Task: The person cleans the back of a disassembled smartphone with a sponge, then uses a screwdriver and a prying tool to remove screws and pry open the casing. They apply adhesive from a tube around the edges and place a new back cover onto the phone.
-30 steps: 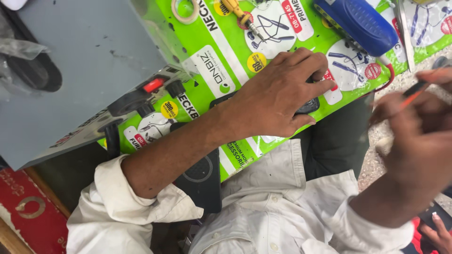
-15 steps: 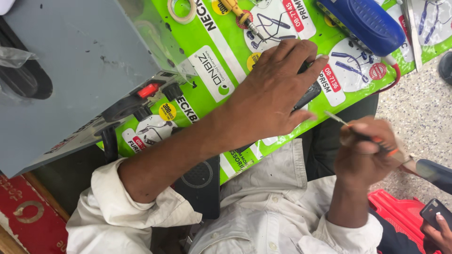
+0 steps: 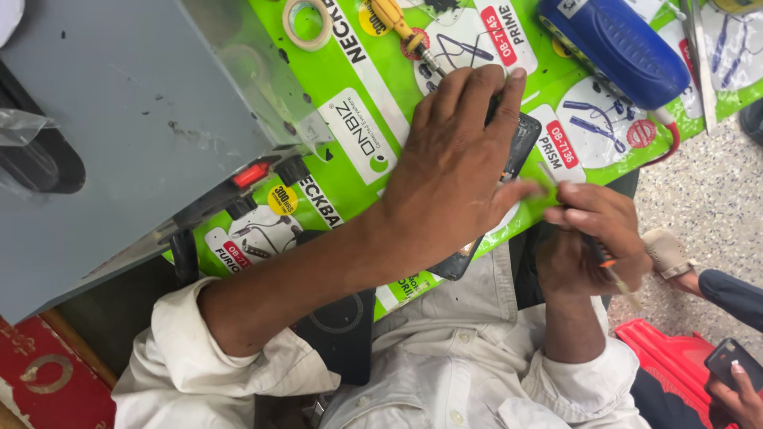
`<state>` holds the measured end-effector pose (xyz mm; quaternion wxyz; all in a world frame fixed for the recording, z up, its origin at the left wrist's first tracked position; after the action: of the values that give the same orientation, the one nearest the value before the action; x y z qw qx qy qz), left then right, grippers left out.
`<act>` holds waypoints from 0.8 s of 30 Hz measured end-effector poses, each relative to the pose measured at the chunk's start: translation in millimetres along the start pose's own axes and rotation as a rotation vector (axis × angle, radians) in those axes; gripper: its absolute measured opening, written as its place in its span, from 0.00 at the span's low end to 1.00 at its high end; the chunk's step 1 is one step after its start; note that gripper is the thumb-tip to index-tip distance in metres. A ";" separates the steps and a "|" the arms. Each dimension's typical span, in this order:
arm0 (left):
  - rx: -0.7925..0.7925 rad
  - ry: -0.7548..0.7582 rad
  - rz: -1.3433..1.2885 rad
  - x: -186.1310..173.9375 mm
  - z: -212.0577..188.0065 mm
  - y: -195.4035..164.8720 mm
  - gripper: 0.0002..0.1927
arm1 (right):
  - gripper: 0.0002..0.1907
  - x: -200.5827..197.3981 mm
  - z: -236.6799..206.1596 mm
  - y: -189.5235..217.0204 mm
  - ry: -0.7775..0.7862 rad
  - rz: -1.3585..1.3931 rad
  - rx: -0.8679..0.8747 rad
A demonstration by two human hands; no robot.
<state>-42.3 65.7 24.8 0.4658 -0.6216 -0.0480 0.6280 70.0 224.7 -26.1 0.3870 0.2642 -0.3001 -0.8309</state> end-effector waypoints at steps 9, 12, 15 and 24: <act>-0.033 0.217 0.336 -1.2 -1.2 -2.4 0.55 | 0.09 4.6 0.2 17.8 0.091 -0.113 0.252; -0.072 0.210 0.498 -1.3 -5.8 -10.0 0.53 | 0.08 8.8 6.1 23.8 0.174 -0.165 0.297; -0.030 0.179 0.451 -9.1 -4.9 -8.6 0.48 | 0.08 12.4 11.5 20.9 0.204 -0.172 0.336; 0.027 0.206 0.213 -13.7 -1.1 3.5 0.10 | 0.07 12.8 20.6 24.2 0.294 -0.228 0.261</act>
<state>-46.0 54.4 32.4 0.4072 -0.6780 0.0749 0.6074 60.7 207.9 2.3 0.2925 0.4625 -0.3138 -0.7759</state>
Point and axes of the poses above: each hand's wrist, its own z-axis towards the middle knuckle, its own x-axis out of the palm, y = z × x, the point moved 9 cm from there along z, towards the middle knuckle, and after that the axes turned 3 degrees about -y, right-handed, at the moved point
